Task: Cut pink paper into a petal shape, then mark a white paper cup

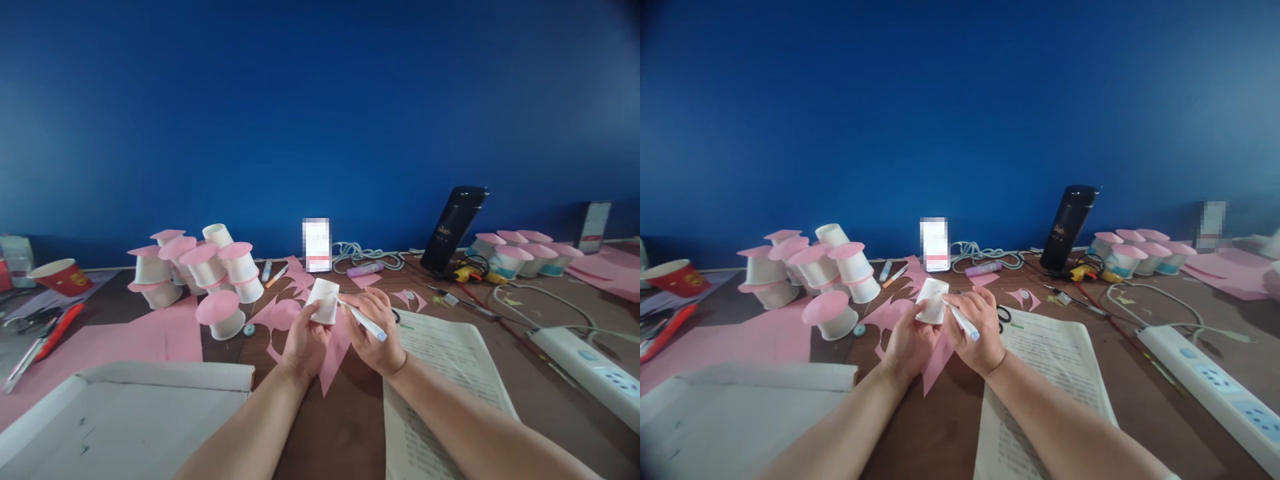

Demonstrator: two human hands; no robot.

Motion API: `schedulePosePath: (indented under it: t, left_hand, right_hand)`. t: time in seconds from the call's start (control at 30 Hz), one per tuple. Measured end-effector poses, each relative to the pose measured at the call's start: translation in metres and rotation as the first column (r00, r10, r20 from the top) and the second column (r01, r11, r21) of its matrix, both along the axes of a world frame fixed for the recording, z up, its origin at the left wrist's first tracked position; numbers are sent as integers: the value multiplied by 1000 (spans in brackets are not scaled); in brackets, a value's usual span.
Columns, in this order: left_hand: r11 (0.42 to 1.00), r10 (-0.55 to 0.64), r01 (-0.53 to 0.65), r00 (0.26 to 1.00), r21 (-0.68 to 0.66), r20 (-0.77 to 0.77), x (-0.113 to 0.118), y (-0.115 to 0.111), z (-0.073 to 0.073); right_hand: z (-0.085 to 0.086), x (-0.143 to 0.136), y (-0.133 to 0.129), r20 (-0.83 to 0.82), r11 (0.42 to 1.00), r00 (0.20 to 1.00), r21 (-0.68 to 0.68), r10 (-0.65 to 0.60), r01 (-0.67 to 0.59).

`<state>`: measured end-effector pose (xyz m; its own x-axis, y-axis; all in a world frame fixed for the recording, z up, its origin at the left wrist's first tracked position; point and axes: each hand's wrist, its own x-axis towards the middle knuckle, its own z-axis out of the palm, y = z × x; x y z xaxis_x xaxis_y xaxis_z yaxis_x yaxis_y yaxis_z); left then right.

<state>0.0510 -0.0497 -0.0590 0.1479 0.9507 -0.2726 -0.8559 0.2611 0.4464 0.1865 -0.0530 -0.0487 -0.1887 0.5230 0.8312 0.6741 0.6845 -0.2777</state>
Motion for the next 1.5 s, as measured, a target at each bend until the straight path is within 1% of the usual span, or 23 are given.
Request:
schedulePosePath:
  t: [0.17, 0.3, 0.47, 0.73, 1.0, 1.1, 1.27, 1.5]
  left_hand:
    - [999, -20, 20, 1000, 25, 8, -1, 2, -1]
    - [999, -7, 7, 1000, 31, 5, -1, 1, 1]
    - [999, -19, 19, 1000, 28, 8, -1, -1, 4]
    - [999, -24, 23, 1000, 44, 14, -2, 1, 0]
    - [999, -26, 26, 1000, 47, 10, -2, 0, 1]
    - [1000, -10, 9, 1000, 24, 9, -1, 1, 2]
    - [999, -17, 16, 999, 34, 31, 0, 1, 3]
    - [998, -33, 31, 999, 56, 34, -1, 0, 3]
  right_hand:
    - [1, -1, -1, 7, 1000, 1000, -10, 10, -10]
    - [1, -1, -2, 16, 1000, 1000, -21, 13, -12]
    - [2, -2, -3, 12, 999, 1000, -26, 24, -24]
    - [3, -3, -5, 10, 999, 1000, -22, 28, -28]
    - [3, -4, -5, 15, 999, 1000, -32, 23, -22]
    - [3, -3, -4, 12, 999, 1000, -37, 26, -26]
    - [5, -2, -5, -27, 999, 999, -26, 29, -29]
    - [4, -3, -5, -29, 999, 999, -8, 46, -46]
